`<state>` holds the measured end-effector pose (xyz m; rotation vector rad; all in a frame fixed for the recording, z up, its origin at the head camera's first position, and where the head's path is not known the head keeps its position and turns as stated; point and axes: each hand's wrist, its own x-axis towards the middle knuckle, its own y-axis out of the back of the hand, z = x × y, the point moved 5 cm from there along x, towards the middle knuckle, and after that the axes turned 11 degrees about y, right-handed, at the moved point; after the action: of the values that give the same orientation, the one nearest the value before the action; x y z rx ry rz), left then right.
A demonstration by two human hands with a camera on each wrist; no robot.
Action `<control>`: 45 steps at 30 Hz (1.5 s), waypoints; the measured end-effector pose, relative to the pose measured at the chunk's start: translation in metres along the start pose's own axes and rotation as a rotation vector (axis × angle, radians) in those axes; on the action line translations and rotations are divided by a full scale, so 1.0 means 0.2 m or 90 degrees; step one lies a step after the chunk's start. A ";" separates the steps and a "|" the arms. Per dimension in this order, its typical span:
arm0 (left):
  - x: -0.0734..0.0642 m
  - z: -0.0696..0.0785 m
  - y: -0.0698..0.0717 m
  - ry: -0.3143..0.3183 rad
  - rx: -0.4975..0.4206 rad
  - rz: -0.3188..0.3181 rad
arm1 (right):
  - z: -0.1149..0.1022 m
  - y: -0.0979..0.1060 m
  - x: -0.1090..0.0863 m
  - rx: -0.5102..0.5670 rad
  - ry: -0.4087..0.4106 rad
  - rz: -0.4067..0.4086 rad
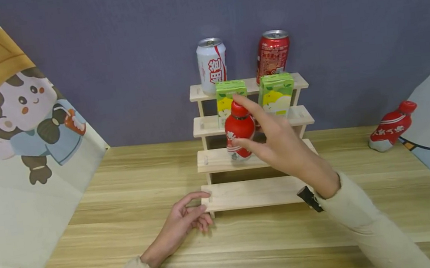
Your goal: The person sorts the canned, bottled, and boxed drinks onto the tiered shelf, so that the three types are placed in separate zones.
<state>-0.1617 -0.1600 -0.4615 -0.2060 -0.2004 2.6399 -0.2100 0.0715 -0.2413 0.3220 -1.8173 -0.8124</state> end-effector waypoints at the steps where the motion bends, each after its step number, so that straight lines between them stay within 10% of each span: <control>1: 0.00 0.00 0.00 0.002 -0.001 0.002 | 0.00 -0.01 0.00 0.003 -0.007 -0.005; 45: -0.01 0.01 -0.01 -0.001 -0.002 -0.004 | 0.10 -0.12 -0.10 0.009 -0.084 -0.046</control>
<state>-0.1598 -0.1588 -0.4597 -0.2033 -0.2053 2.6338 -0.2252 0.0725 -0.2755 0.3517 -1.9448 -0.8887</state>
